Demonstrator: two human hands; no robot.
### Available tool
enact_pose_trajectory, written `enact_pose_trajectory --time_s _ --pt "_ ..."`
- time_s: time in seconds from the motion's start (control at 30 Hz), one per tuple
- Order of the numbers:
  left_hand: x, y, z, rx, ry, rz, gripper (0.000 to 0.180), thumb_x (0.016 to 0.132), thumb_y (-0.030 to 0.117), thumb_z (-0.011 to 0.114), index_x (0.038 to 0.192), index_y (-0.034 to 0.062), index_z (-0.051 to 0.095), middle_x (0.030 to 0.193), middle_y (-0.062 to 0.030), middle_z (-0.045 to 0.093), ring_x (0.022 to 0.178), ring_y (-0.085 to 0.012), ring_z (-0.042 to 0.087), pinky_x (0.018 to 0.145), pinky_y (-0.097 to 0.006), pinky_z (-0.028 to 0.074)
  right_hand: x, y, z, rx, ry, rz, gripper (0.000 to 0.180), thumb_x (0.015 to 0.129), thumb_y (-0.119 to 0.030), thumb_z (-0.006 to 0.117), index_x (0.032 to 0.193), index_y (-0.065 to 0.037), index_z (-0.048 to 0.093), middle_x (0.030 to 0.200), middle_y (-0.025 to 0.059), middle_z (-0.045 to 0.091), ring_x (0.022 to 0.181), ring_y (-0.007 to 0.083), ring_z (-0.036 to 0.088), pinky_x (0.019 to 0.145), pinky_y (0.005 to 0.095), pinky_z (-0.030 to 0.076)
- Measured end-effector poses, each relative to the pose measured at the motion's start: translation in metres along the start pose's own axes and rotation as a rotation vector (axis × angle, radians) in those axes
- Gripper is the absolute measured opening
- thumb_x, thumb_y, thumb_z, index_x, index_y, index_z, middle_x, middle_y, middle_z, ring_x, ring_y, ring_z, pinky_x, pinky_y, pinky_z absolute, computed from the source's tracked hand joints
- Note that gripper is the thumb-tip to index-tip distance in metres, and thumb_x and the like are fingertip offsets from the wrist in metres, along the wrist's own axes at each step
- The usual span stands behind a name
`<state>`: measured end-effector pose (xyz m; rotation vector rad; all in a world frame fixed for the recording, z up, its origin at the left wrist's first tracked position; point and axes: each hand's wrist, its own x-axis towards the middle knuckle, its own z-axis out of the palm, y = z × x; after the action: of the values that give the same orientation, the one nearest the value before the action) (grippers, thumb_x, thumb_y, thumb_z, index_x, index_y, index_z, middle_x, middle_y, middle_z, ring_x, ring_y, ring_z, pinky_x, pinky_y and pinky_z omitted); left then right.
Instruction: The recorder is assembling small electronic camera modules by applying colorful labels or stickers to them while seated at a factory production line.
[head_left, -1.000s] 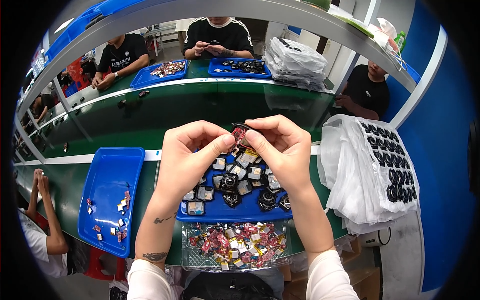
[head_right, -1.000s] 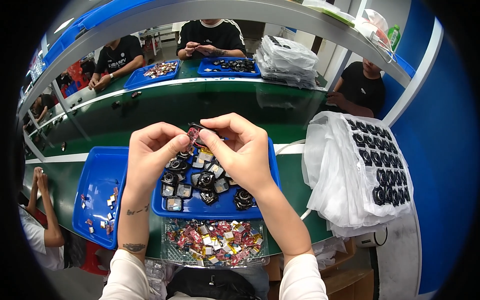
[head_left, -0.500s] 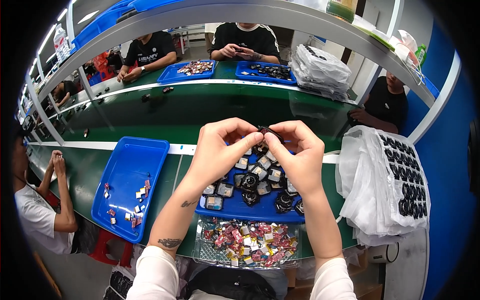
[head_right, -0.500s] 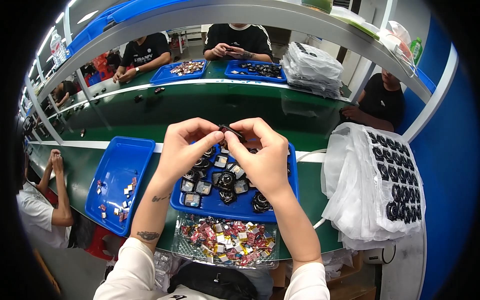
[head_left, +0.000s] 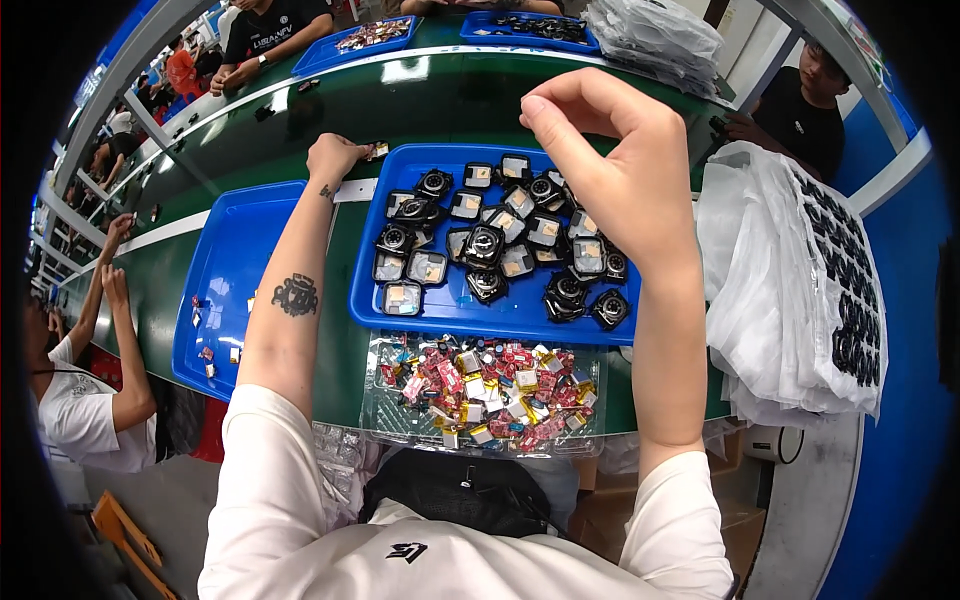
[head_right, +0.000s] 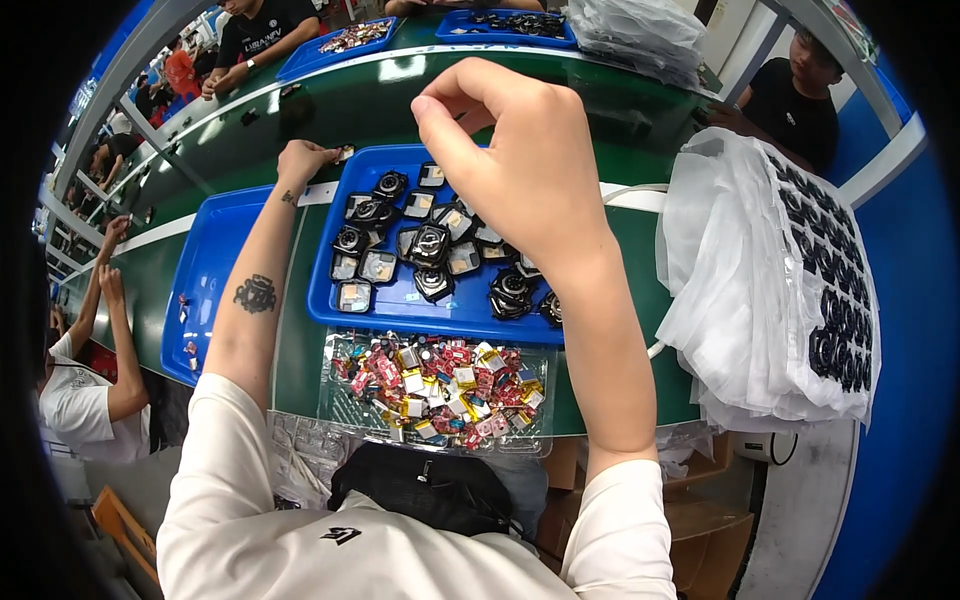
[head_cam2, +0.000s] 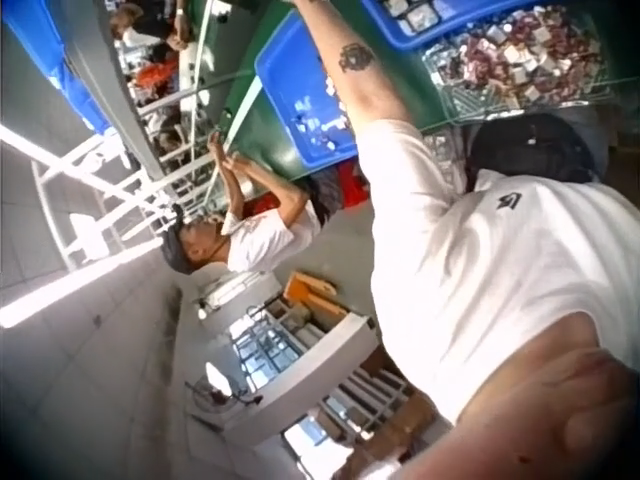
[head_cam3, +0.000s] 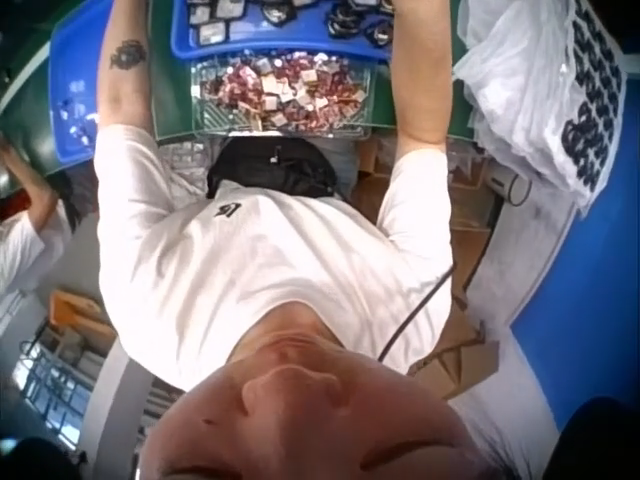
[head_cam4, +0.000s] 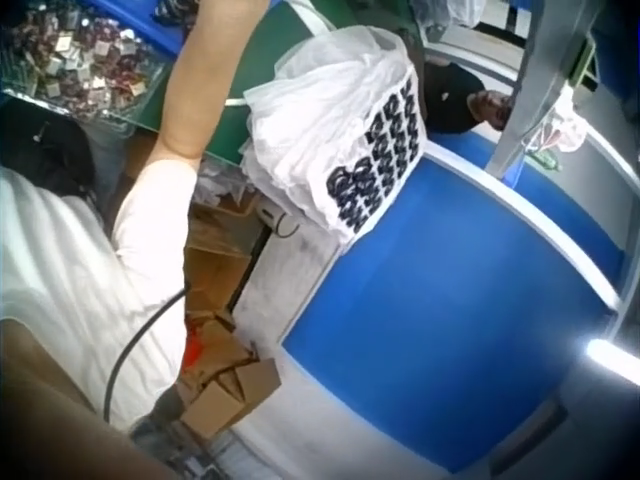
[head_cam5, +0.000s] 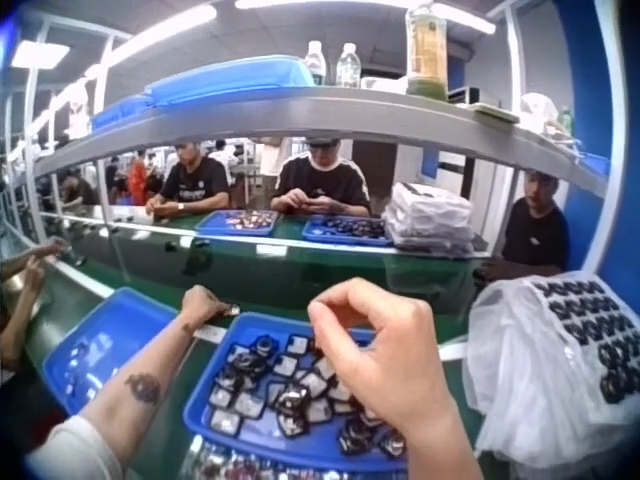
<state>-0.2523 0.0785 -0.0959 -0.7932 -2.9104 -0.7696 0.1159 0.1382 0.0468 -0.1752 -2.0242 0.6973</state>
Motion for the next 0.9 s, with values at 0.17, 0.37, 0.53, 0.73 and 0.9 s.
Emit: enact_pose_trajectory --time_s 0.17,0.37,0.53,0.73,0.9 --pt "-0.096 0.069 -0.063 -0.409 0.001 0.477 0.026 0.078 0.027 0.077 0.085 0.0025 0.073 0.073 -0.006 0.07 0.065 -0.0128 0.063 0.061 -0.026 0.048 -0.001 0.006 0.001 -0.062 0.049 -0.023 0.018 0.084 -0.016 0.066 0.081 0.001 0.069 0.072 0.0113 0.07 0.068 0.0194 0.07 0.065 0.028 0.054" --pt "-0.262 0.06 -0.127 -0.382 -0.511 0.833 0.03 0.067 0.021 0.085 0.085 0.0015 0.071 0.064 -0.0022 0.057 0.054 -0.0101 0.048 0.049 -0.025 0.037 -0.006 -0.001 0.004 -0.014 0.011 0.028 0.021 0.085 -0.018 0.065 0.081 0.002 0.069 0.07 0.0115 0.069 0.066 0.0188 0.069 0.063 0.0274 0.052" --pt "-0.297 0.03 -0.111 -0.334 -0.45 0.752 0.04 0.061 0.021 0.087 0.089 0.0027 0.064 0.073 -0.006 0.058 0.063 -0.0177 0.057 0.055 -0.029 0.045 -0.009 -0.006 0.01 0.01 -0.053 -0.004 0.02 0.085 -0.018 0.065 0.08 0.002 0.068 0.07 0.0114 0.068 0.066 0.0189 0.069 0.063 0.0283 0.052" --pt "-0.299 0.032 -0.112 -0.446 -0.464 0.773 0.018 0.07 0.012 0.08 0.079 0.0012 0.068 0.077 -0.0079 0.064 0.066 -0.0206 0.063 0.059 -0.031 0.05 -0.005 -0.009 0.001 0.01 -0.142 -0.001 0.02 0.084 -0.018 0.065 0.083 0.002 0.069 0.071 0.0119 0.068 0.066 0.0188 0.068 0.063 0.0283 0.052" --pt "-0.273 0.039 -0.129 -0.58 -0.462 0.709 0.013 0.076 0.01 0.077 0.079 0.0012 0.069 0.071 -0.0048 0.063 0.055 -0.0095 0.049 0.051 -0.024 0.038 -0.005 -0.013 -0.001 0.2 -0.294 0.088 0.019 0.084 -0.015 0.067 0.086 0.004 0.068 0.073 0.0114 0.069 0.068 0.0144 0.067 0.064 0.0271 0.052"
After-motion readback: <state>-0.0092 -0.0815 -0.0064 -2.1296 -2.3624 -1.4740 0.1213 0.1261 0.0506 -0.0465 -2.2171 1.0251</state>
